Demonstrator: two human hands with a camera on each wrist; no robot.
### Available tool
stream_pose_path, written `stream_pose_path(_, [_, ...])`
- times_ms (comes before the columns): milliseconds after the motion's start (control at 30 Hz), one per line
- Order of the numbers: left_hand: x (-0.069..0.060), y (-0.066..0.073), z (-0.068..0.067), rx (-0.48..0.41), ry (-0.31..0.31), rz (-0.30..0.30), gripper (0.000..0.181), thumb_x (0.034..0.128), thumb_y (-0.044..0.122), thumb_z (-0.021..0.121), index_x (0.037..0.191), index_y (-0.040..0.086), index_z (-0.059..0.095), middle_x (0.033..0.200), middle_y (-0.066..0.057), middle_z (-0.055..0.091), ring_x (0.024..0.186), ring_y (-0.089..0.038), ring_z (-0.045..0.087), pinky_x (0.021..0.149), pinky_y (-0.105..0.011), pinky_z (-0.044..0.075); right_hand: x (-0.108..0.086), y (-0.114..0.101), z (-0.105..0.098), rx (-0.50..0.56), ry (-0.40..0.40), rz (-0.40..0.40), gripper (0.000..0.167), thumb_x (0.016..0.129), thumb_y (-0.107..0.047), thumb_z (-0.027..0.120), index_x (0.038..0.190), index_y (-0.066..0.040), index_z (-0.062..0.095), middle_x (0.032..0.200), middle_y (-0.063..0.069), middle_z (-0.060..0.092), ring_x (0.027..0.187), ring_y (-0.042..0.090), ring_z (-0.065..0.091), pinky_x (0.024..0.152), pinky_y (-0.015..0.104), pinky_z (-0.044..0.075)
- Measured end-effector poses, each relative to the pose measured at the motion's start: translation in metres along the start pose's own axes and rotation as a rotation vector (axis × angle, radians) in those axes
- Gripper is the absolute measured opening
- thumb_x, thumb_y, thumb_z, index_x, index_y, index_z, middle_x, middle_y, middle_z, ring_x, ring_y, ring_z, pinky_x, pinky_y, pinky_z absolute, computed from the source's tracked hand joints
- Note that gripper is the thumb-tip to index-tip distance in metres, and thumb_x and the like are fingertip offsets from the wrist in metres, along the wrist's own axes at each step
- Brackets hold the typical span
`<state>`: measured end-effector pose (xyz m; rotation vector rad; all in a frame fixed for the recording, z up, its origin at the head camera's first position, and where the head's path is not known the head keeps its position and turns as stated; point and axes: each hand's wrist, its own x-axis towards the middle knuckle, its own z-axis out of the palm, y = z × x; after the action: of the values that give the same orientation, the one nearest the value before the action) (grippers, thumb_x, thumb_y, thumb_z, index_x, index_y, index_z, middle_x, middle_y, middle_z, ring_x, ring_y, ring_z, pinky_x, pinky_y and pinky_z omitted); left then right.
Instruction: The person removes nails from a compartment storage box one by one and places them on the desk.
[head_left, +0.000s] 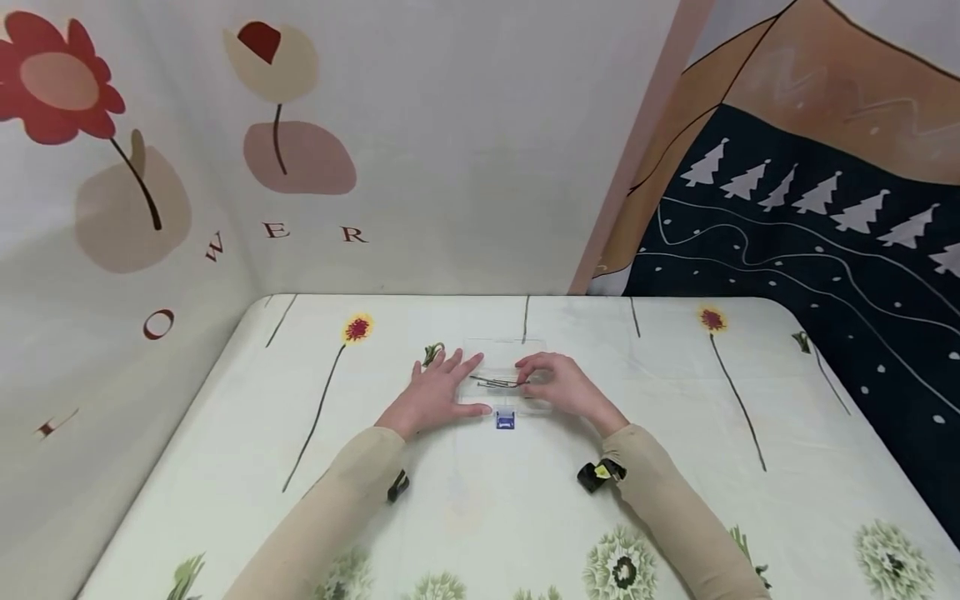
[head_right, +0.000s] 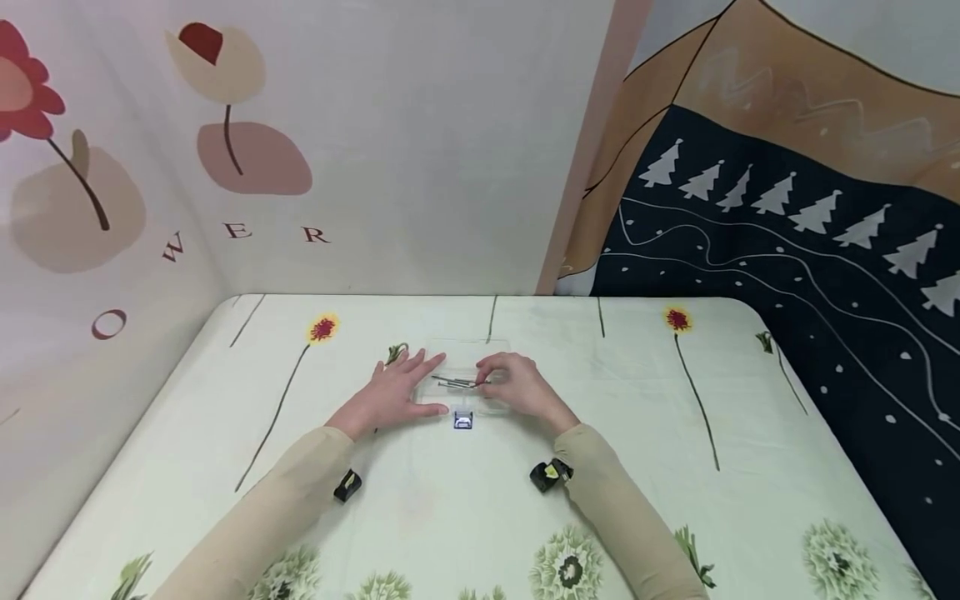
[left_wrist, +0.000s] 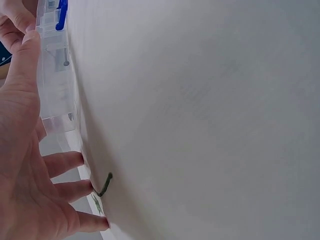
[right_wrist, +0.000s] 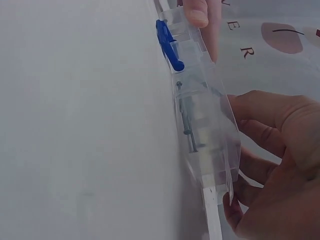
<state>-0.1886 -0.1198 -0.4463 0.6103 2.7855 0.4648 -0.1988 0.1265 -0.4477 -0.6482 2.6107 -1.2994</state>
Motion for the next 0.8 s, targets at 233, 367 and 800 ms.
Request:
stream_pose_path(233, [0.0, 0.001, 0.001, 0.012, -0.003, -0.005, 0.091, 0.081, 0.069, 0.06, 0.154, 0.025, 0.028, 0.156, -0.019, 0.022, 0.141, -0.044, 0.014, 0.106, -0.069, 0.009, -0.005, 0.006, -0.006, 0.046, 0.054, -0.016, 0.009, 0.085, -0.004, 0.072, 0.093, -0.008, 0.074, 0.108, 0.006, 0.069, 0.114, 0.029, 0.057, 0.104, 0.052, 0.034])
stream_pose_path(367, [0.0, 0.001, 0.0, 0.017, -0.005, -0.002, 0.091, 0.0811, 0.069, 0.06, 0.154, 0.024, 0.028, 0.156, -0.019, 0.022, 0.141, -0.045, 0.014, 0.105, -0.07, 0.009, -0.008, 0.009, -0.01, 0.065, 0.097, -0.008, 0.009, 0.085, -0.005, 0.073, 0.093, -0.009, 0.075, 0.103, 0.003, 0.07, 0.109, 0.026, 0.059, 0.102, 0.05, 0.037])
stream_pose_path(800, [0.002, 0.0, 0.002, 0.013, 0.0, 0.002, 0.091, 0.0811, 0.068, 0.061, 0.154, 0.022, 0.029, 0.156, -0.02, 0.021, 0.141, -0.046, 0.011, 0.105, -0.07, 0.008, -0.019, 0.014, -0.03, 0.095, 0.115, 0.102, 0.014, 0.087, -0.008, 0.071, 0.1, -0.009, 0.076, 0.1, 0.003, 0.072, 0.107, 0.026, 0.062, 0.105, 0.048, 0.033])
